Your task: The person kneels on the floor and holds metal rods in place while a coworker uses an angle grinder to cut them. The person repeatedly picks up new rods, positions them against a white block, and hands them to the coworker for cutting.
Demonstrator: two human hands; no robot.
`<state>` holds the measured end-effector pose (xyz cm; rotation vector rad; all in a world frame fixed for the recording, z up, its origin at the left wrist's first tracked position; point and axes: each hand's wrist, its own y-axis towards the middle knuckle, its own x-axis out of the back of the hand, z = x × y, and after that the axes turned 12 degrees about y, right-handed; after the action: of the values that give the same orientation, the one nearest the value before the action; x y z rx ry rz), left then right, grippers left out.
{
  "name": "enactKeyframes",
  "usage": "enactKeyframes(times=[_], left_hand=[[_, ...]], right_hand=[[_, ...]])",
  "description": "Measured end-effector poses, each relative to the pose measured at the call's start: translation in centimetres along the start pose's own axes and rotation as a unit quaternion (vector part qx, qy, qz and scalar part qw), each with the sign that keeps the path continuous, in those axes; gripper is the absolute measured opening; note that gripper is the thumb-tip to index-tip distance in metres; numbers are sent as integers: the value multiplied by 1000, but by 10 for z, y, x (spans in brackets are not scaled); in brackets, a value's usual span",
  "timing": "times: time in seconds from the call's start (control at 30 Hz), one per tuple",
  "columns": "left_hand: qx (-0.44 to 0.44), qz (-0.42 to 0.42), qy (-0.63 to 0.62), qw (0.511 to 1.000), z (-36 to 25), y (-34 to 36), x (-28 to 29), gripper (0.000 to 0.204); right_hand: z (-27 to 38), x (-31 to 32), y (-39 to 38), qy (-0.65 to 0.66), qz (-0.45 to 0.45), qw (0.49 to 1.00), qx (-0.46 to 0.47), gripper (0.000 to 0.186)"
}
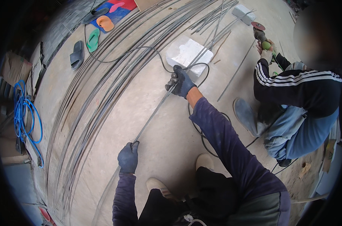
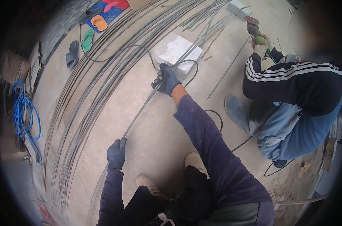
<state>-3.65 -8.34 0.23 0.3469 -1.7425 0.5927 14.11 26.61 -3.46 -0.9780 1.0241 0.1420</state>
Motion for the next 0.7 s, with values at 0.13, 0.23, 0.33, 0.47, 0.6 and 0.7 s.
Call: enactKeyframes(times=[0.13, 0.23, 0.33, 0.47, 0.6, 0.7], left_hand=[[-10, -11, 20, 1000, 4, 0, -1, 46], [-20, -20, 15, 999, 4, 2, 1, 47], [-10, -5, -11, 1000, 2, 2, 6, 50], [-8, 60, -71, 996, 9, 9, 11, 51], [15, 158, -209, 965, 27, 20, 13, 52], [80, 285, -261, 919, 20, 29, 37, 50]], right_hand=[[-22, 0, -6, 4, -5, 1000, -13, 45], [-49, 0, -12, 15, -13, 999, -47, 43], [-49, 6, -5, 3, 20, 998, -61, 43], [-48, 2, -10, -24, 23, 998, -55, 41], [-51, -4, -16, -41, 7, 998, -54, 41], [-47, -1, -14, -50, 17, 997, -64, 47]])
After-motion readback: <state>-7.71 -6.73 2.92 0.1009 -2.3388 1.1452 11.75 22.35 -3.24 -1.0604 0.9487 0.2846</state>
